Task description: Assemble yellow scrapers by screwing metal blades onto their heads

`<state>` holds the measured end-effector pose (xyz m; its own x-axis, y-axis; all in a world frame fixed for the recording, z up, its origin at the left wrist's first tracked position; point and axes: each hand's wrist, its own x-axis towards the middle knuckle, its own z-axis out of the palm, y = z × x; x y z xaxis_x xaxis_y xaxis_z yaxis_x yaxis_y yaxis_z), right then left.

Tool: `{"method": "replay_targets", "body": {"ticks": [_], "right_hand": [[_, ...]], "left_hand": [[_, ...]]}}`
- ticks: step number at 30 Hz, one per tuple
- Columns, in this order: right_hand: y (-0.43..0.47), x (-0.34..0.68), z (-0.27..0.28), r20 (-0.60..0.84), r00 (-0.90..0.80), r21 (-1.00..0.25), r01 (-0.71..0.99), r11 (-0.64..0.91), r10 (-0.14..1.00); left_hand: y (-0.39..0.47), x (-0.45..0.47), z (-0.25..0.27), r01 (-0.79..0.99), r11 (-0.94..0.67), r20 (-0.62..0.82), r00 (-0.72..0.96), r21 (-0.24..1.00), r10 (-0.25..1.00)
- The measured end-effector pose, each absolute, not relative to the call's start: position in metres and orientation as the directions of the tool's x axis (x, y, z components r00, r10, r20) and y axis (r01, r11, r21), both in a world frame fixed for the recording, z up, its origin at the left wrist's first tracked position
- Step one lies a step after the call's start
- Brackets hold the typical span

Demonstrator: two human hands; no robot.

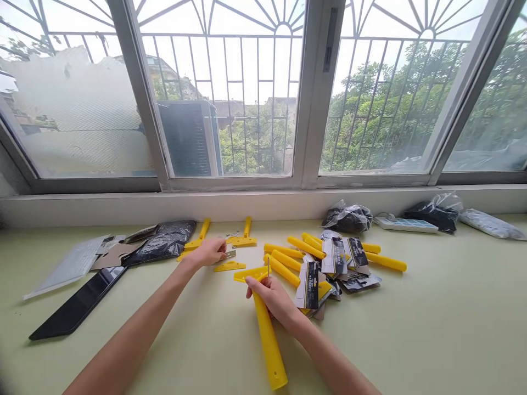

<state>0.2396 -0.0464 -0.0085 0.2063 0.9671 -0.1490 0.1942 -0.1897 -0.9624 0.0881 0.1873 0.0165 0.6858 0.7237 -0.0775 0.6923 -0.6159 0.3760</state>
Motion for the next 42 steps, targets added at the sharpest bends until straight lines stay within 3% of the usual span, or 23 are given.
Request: {"method": "replay_targets", "body": {"ticks": [6, 10, 15, 19, 28, 38, 42], "right_hand": [[-0.048, 0.244, -0.008, -0.104, 0.120, -0.977, 0.176, -0.124, 0.987], [-0.049, 0.248, -0.005, -0.068, 0.029, -0.982, 0.177, -0.072, 0.997], [-0.047, 0.244, -0.010, -0.022, -0.048, -0.976, 0.217, -0.011, 0.999], [-0.052, 0.234, -0.014, -0.032, -0.115, -0.967, 0.255, -0.002, 0.993], [-0.057, 0.229, -0.012, -0.085, -0.175, -0.947, 0.322, -0.025, 0.981], [-0.057, 0.229, -0.006, -0.082, -0.196, -0.927, 0.375, -0.002, 0.977], [-0.058, 0.228, -0.007, -0.073, -0.190, -0.906, 0.424, 0.014, 0.979]], "left_hand": [[0.159, 0.096, 0.058, 0.438, -0.595, 0.070, 0.764, 0.673, 0.642], [0.109, 0.097, 0.068, 0.244, -0.547, 0.159, 0.794, 0.801, 0.587], [0.051, 0.066, 0.033, 0.057, -0.193, 0.105, 0.675, 0.979, 0.731], [0.031, 0.046, 0.010, 0.007, -0.084, 0.062, 0.612, 0.996, 0.789], [0.030, 0.047, -0.012, -0.050, -0.059, 0.077, 0.622, 0.997, 0.779], [0.027, 0.045, -0.017, -0.080, -0.148, 0.164, 0.644, 0.986, 0.747], [0.027, 0.045, -0.019, -0.047, -0.255, 0.226, 0.630, 0.966, 0.743]]}}
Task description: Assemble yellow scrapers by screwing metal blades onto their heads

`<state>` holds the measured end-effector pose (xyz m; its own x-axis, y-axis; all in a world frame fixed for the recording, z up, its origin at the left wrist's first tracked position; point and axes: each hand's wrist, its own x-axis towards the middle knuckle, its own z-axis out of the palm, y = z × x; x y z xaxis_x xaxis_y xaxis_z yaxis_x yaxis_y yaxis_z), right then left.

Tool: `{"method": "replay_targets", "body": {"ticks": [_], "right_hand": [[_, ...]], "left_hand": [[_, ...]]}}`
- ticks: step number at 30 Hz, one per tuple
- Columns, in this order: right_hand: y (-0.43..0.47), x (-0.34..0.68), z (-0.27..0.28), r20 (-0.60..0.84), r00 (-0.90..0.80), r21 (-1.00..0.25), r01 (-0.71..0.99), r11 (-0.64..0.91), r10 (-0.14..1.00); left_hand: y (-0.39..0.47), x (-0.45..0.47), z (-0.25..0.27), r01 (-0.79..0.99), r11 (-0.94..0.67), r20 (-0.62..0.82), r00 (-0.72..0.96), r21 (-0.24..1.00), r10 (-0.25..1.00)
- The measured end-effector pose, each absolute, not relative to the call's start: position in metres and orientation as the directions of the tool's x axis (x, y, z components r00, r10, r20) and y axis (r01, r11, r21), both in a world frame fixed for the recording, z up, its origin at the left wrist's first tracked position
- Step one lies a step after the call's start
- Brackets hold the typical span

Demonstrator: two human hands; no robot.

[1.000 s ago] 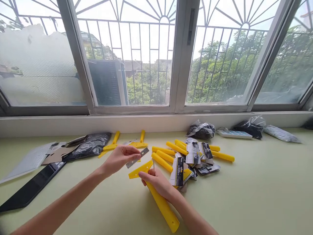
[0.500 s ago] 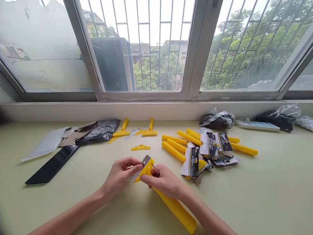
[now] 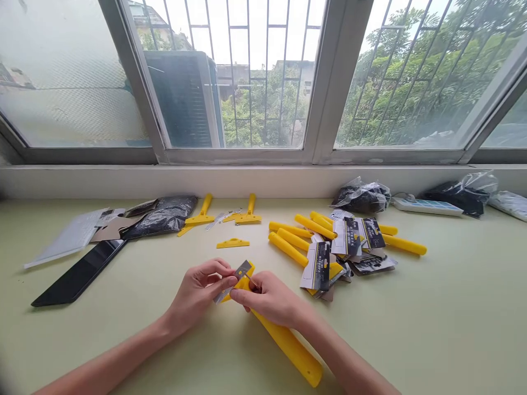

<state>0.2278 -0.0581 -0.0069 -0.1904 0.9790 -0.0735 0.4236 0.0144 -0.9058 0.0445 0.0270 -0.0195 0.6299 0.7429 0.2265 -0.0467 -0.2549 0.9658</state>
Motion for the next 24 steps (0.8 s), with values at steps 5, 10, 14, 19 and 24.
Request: {"method": "replay_targets", "body": {"ticks": [5, 10, 14, 19, 24], "right_hand": [[-0.067, 0.225, 0.002, -0.010, -0.226, -0.864, 0.492, 0.106, 0.974], [-0.070, 0.234, 0.009, 0.305, -0.370, -0.428, 0.770, 0.473, 0.878], [-0.068, 0.241, 0.002, 0.496, -0.510, -0.026, 0.800, 0.600, 0.702], [-0.066, 0.242, -0.006, 0.552, -0.568, 0.136, 0.784, 0.606, 0.610], [-0.066, 0.242, -0.006, 0.550, -0.584, 0.148, 0.771, 0.619, 0.597]], "left_hand": [[0.023, 0.042, -0.023, -0.061, -0.527, 0.443, 0.626, 0.848, 0.641], [0.022, 0.035, -0.018, -0.194, -0.874, 0.786, 0.553, 0.446, 0.278], [0.022, 0.031, -0.008, -0.140, -0.990, 0.854, 0.517, 0.017, -0.058], [0.020, 0.032, 0.000, -0.064, -0.977, 0.838, 0.504, -0.204, -0.208], [0.019, 0.031, 0.004, -0.043, -0.960, 0.827, 0.497, -0.278, -0.262]]}}
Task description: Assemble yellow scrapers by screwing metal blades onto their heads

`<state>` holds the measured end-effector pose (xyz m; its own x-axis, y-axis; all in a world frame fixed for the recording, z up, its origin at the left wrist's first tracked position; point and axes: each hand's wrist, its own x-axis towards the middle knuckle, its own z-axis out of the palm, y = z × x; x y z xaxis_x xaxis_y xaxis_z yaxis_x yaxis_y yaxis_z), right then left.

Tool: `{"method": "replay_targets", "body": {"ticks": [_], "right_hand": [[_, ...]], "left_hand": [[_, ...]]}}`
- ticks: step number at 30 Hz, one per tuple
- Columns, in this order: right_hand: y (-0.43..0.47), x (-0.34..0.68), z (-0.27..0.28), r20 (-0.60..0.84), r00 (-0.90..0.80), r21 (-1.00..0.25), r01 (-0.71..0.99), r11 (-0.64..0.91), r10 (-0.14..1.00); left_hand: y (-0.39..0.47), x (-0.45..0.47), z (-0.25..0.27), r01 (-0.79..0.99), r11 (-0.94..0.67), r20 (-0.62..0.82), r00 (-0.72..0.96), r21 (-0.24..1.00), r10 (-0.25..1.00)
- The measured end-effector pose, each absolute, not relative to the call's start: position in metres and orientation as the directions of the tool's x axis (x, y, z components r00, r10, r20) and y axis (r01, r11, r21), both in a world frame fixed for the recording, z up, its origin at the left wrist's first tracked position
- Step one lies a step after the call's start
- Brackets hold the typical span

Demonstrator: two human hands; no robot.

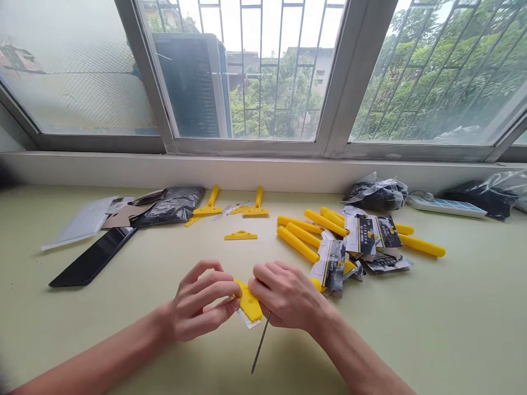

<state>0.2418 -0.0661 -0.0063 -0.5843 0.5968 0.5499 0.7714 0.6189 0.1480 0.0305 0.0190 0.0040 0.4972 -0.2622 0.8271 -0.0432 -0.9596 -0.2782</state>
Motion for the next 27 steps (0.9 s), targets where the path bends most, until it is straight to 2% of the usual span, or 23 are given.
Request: {"method": "replay_targets", "body": {"ticks": [4, 8, 17, 27], "right_hand": [[-0.066, 0.242, -0.007, 0.565, -0.569, 0.073, 0.757, 0.650, 0.598], [-0.066, 0.241, -0.008, 0.569, -0.563, 0.035, 0.745, 0.666, 0.600], [-0.067, 0.242, -0.006, 0.567, -0.582, 0.046, 0.728, 0.684, 0.582], [-0.070, 0.239, -0.006, 0.599, -0.600, 0.071, 0.699, 0.711, 0.530]], "left_hand": [[0.019, 0.029, 0.003, -0.040, -0.955, 0.816, 0.511, -0.293, -0.272], [0.018, 0.030, -0.002, -0.085, -0.962, 0.823, 0.501, -0.258, -0.265], [0.013, 0.031, -0.001, -0.119, -0.964, 0.815, 0.516, -0.237, -0.264], [0.008, 0.033, 0.001, -0.120, -0.944, 0.805, 0.496, -0.306, -0.324]]}}
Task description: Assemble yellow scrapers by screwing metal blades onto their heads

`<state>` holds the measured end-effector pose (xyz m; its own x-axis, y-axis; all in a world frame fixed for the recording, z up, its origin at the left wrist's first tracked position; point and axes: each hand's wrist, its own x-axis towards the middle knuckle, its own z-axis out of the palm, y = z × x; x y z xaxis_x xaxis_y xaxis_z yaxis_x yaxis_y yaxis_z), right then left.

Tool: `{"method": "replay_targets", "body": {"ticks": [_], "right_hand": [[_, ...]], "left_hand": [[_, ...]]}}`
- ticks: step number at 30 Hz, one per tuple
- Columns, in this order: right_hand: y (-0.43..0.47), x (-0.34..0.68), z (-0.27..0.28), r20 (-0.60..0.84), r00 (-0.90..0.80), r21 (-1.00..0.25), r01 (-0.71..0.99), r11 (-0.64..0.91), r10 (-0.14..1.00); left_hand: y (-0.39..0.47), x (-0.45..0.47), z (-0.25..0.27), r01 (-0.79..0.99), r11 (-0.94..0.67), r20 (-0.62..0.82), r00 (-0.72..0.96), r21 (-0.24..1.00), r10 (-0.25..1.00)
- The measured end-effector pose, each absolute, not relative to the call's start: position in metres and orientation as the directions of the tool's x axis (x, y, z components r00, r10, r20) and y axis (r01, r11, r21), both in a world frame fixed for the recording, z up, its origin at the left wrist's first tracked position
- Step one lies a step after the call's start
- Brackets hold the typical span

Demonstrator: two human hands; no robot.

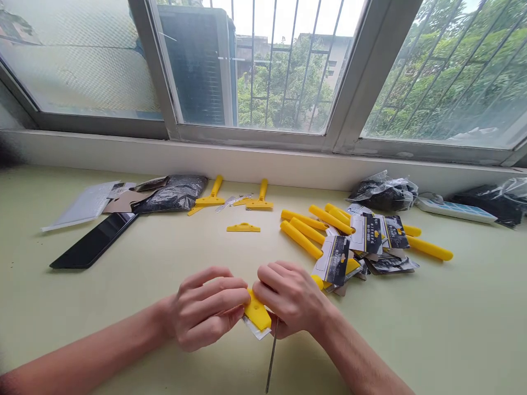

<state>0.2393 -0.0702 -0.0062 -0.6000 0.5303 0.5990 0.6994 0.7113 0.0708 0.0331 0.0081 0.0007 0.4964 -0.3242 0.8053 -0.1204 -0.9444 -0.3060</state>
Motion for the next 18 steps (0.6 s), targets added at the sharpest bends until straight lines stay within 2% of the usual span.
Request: {"method": "replay_targets", "body": {"ticks": [8, 18], "right_hand": [[-0.0712, 0.2381, -0.0095, 0.657, -0.587, 0.089, 0.683, 0.725, 0.473], [-0.0703, 0.2402, -0.0077, 0.655, -0.592, 0.123, 0.696, 0.707, 0.469]], "left_hand": [[0.0030, 0.0384, -0.0070, -0.121, -0.942, 0.858, 0.388, -0.314, -0.336], [0.0061, 0.0358, -0.0018, -0.151, -0.949, 0.835, 0.451, -0.276, -0.315]]}}
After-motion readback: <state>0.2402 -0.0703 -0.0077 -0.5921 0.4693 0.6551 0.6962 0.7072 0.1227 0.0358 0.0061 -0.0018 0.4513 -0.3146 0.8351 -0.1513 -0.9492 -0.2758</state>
